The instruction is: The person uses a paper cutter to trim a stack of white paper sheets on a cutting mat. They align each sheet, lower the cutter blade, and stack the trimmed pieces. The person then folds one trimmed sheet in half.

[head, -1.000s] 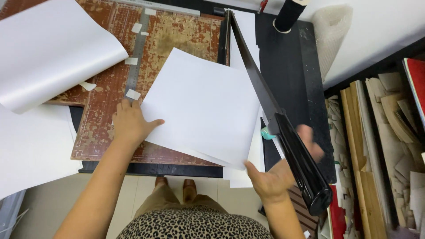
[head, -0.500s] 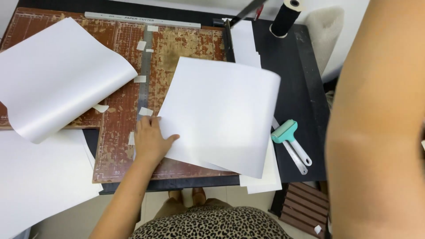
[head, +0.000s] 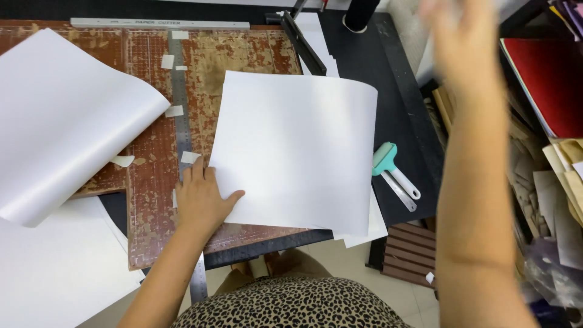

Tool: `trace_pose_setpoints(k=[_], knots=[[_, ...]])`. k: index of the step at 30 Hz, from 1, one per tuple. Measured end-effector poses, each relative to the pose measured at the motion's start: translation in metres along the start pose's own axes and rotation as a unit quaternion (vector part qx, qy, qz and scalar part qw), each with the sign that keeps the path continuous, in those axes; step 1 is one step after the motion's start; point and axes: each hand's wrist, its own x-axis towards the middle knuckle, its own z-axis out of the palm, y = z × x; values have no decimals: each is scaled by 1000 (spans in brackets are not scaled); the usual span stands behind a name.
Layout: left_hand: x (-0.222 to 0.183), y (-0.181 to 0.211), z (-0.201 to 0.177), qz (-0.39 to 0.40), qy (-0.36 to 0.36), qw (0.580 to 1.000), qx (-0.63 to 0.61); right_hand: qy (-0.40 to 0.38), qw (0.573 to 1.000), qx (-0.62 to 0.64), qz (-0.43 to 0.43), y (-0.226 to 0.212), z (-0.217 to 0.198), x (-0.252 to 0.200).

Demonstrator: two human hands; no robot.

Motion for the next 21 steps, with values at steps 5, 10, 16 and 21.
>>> trace_pose_setpoints(k=[5, 10, 16, 21], knots=[[-12, -10, 15, 51, 40, 996, 65, -151, 932, 156, 291, 75, 60, -205], [-20, -5, 31, 43, 26, 997, 57, -181, 757, 223, 586, -39, 73, -222], [6, 13, -23, -62, -19, 986, -155, -114, 679, 368, 625, -2, 64, -237], [22, 2, -12, -133, -80, 954, -255, -131, 638, 431, 624, 18, 59, -254]])
